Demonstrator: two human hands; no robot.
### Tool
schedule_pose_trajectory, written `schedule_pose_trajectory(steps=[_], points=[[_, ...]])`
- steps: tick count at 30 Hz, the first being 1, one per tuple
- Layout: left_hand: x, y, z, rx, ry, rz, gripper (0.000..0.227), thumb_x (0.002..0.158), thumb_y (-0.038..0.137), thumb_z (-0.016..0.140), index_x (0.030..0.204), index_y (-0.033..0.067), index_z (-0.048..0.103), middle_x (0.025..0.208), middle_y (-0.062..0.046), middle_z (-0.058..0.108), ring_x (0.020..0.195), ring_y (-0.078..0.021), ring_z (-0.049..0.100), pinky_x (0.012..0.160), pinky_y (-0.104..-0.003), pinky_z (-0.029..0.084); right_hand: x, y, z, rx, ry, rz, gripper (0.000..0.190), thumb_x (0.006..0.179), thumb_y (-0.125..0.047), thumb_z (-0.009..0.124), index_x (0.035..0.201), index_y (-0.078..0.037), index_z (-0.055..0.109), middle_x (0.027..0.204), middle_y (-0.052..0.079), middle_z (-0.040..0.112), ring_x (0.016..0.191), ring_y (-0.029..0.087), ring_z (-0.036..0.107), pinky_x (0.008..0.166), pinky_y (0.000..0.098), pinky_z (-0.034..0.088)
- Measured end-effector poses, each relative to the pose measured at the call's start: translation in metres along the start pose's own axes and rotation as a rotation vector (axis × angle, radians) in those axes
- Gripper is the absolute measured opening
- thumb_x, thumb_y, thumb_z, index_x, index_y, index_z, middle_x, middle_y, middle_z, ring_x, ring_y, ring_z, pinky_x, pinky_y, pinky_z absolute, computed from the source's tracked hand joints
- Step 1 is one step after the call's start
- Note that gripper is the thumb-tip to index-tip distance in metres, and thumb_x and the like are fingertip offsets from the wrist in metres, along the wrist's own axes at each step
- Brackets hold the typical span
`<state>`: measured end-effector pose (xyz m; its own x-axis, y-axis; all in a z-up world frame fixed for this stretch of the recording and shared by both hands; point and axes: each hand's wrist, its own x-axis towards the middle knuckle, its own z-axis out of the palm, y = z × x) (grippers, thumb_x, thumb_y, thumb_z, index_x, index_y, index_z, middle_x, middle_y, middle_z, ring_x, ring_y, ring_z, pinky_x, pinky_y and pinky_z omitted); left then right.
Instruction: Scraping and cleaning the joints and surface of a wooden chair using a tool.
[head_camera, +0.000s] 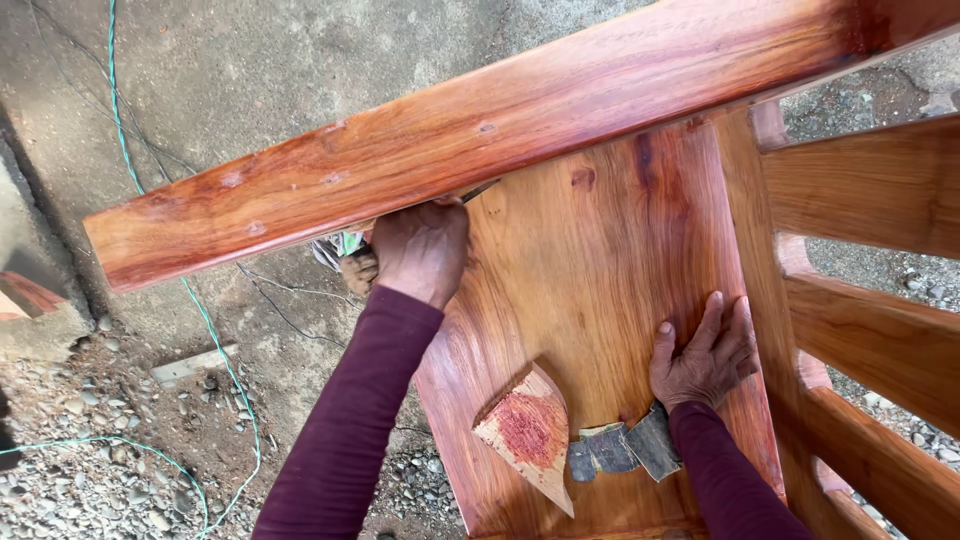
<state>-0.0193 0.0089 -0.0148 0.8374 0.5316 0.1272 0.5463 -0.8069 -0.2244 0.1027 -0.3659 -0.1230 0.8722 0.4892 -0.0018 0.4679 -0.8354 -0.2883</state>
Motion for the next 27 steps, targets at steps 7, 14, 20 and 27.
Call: schedule_pose_trajectory(steps=[7,14,20,27], points=[[0.013,0.013,-0.039,-0.186,-0.303,-0.029,0.021,0.097,0.013,0.057,0.085,0.0039,0.071,0.078,-0.015,0.070,0.069,-0.0317,0.070,0.057,-0.046,0.054,0.001,-0.002,-0.002,0.022,-0.010,-0.008,0.078,0.104,-0.053,0.050,0.166,-0.011,0.030,0.169,0.026,0.024,0.153,0.047,0.024,0.120,0.0684,0.017],[0.021,0.032,-0.027,-0.177,-0.121,0.041,0.024,0.094,0.016,0.059,0.077,0.0048,0.072,0.069,-0.012,0.069,0.069,-0.0317,0.070,0.057,-0.048,0.054,0.001,0.000,-0.001,-0.007,-0.017,-0.006,0.079,0.103,-0.052,0.051,0.167,-0.011,0.030,0.170,0.026,0.023,0.154,0.046,0.024,0.121,0.0676,0.016],[0.010,0.003,-0.035,-0.159,-0.064,0.019,0.016,0.080,0.019,0.065,0.076,0.0060,0.072,0.072,-0.012,0.070,0.070,-0.0314,0.071,0.057,-0.047,0.054,0.002,0.000,-0.002,0.011,-0.006,-0.012,0.078,0.104,-0.053,0.050,0.167,-0.011,0.030,0.169,0.026,0.024,0.154,0.045,0.025,0.121,0.0680,0.018],[0.025,0.037,-0.029,-0.153,-0.085,0.031,0.016,0.088,0.017,0.064,0.079,0.0077,0.075,0.069,-0.012,0.070,0.067,-0.0305,0.071,0.053,-0.046,0.053,-0.001,0.001,0.001,-0.038,-0.002,-0.008,0.079,0.103,-0.052,0.051,0.168,-0.012,0.030,0.169,0.028,0.024,0.154,0.046,0.024,0.120,0.0699,0.015]])
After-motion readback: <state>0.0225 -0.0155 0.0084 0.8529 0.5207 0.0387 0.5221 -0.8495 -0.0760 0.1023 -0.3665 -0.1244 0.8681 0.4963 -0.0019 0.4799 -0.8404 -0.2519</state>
